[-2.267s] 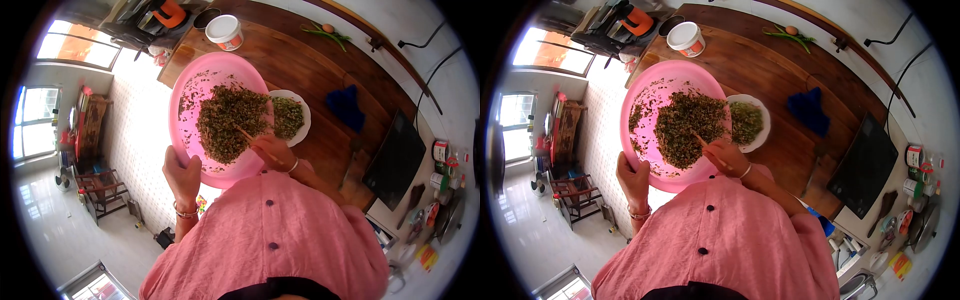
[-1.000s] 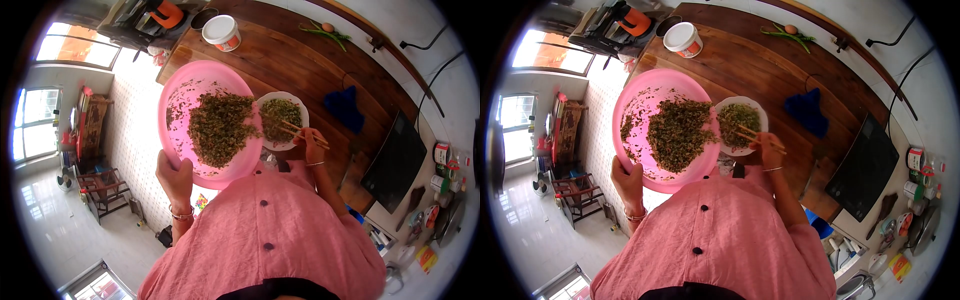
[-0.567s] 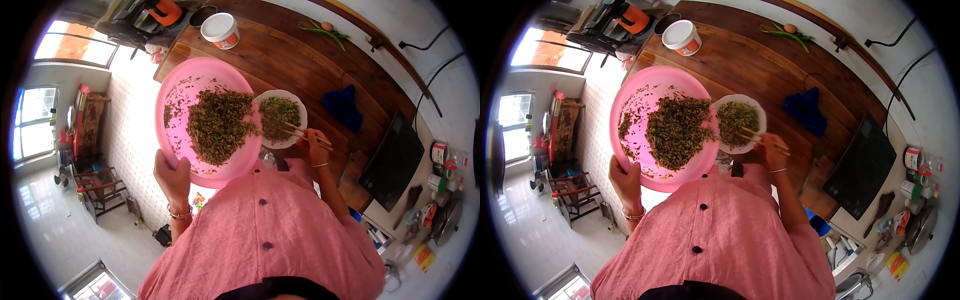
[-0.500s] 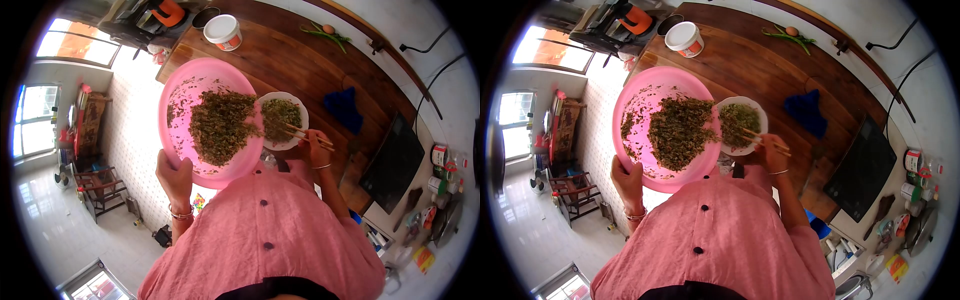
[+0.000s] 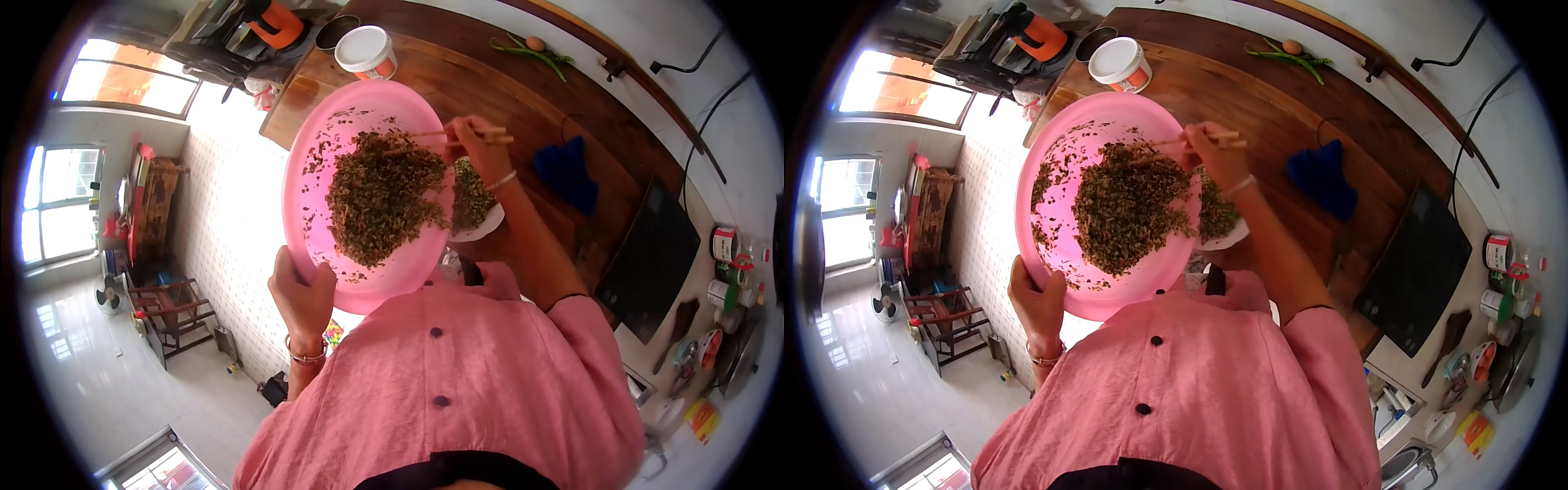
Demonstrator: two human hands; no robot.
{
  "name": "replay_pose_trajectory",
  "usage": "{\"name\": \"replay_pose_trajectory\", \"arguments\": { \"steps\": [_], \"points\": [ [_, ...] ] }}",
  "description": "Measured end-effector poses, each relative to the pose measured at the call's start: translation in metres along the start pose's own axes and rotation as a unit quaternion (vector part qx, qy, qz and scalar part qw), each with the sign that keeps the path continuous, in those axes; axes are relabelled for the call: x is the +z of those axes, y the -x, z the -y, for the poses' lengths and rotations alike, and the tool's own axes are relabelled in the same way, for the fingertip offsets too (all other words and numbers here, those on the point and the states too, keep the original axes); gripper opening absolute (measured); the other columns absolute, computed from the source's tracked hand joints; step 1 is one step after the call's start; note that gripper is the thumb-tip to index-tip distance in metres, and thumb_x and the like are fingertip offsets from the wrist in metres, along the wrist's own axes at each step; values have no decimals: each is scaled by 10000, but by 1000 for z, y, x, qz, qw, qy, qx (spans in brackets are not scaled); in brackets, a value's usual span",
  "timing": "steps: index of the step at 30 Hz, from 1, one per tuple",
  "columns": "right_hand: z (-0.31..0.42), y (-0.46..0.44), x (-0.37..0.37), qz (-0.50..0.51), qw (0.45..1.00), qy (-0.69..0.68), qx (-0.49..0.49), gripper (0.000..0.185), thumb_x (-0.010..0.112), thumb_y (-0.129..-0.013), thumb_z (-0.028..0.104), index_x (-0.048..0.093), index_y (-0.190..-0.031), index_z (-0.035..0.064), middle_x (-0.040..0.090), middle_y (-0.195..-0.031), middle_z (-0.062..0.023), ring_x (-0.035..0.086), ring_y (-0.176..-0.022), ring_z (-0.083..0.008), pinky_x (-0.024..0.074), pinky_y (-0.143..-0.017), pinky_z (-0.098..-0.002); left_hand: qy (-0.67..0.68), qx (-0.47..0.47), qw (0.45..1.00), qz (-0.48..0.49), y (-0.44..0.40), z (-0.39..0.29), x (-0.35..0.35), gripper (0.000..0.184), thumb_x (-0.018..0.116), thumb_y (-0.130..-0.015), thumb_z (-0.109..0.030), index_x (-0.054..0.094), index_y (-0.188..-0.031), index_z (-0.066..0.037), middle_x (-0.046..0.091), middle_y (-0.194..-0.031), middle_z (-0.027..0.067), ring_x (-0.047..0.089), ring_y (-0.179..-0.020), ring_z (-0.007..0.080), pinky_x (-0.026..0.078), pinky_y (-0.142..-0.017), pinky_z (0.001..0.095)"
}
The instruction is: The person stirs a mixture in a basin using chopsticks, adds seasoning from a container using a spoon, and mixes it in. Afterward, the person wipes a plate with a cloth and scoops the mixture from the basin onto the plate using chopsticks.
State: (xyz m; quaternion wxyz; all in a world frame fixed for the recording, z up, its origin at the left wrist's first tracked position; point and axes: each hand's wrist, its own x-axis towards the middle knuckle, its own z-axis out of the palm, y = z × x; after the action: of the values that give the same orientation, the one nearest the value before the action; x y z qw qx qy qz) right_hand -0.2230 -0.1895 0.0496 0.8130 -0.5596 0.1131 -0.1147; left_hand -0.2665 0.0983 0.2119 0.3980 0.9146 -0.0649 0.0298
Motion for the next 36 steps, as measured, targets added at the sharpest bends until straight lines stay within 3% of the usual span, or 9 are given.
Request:
{"name": "replay_pose_trajectory", "arguments": {
  "steps": [5,11,13,15,16,18,20,23,36],
  "points": [
    [-17,-11,-23,14,998,-39,44,285,541,-933,271,579,-897,-10,618,-724,-94,619,-584,-157,526,-537,-263,19,5,1000,-3,4,1,0,189,563,-682,3,379,-658,-34,360,-514,-7,315,-513,46,275,-438,236],
    [-11,43,-39,-25,996,18,79,279,533,-935,254,592,-875,-12,620,-698,-89,618,-575,-155,523,-544,-275,4,7,1000,0,1,4,1,226,571,-687,6,354,-649,-41,339,-510,-10,299,-505,45,260,-431,237],
    [-7,64,-30,-77,994,81,22,251,525,-936,229,599,-889,-6,618,-677,-86,616,-575,-152,516,-560,-270,2,5,1000,4,-2,1,3,230,572,-687,6,351,-649,-41,337,-511,-9,299,-506,45,259,-430,236],
    [-11,88,-16,-37,978,192,-76,142,588,-884,153,614,-898,14,607,-764,-78,622,-650,-175,496,-562,-266,-2,14,1000,2,-5,-2,4,224,569,-686,7,352,-651,-39,345,-513,-11,301,-509,43,264,-432,231],
    [-12,89,-9,14,924,289,-249,111,602,-862,117,620,-904,16,598,-775,-85,614,-658,-189,494,-577,-274,-2,17,1000,7,-7,-3,5,224,569,-686,7,352,-651,-39,345,-513,-11,301,-509,43,264,-432,231],
    [-16,94,11,59,829,377,-409,95,616,-841,81,626,-911,17,588,-787,-92,605,-665,-204,491,-591,-282,-4,12,1000,3,-8,-5,6,212,566,-692,6,362,-656,-39,357,-518,-15,306,-512,42,273,-439,226],
    [-25,107,28,7,922,252,-295,131,640,-807,37,630,-935,11,588,-815,-103,591,-666,-214,489,-590,-295,-1,14,1000,9,-7,-10,7,199,562,-694,6,372,-657,-38,364,-520,-19,308,-516,41,276,-444,221],
    [-48,108,14,12,908,314,-278,147,635,-808,28,629,-952,-1,594,-841,-121,600,-673,-231,495,-604,-315,-7,39,999,7,-7,-9,7,197,562,-696,5,376,-651,-40,363,-510,-20,307,-511,36,271,-444,216],
    [-26,144,7,-59,933,286,-210,118,637,-802,27,634,-917,2,612,-853,-142,614,-707,-264,497,-624,-312,-40,42,998,12,-8,-14,10,174,548,-691,-1,381,-661,-40,352,-498,-2,296,-490,48,265,-430,228]
  ]
}}
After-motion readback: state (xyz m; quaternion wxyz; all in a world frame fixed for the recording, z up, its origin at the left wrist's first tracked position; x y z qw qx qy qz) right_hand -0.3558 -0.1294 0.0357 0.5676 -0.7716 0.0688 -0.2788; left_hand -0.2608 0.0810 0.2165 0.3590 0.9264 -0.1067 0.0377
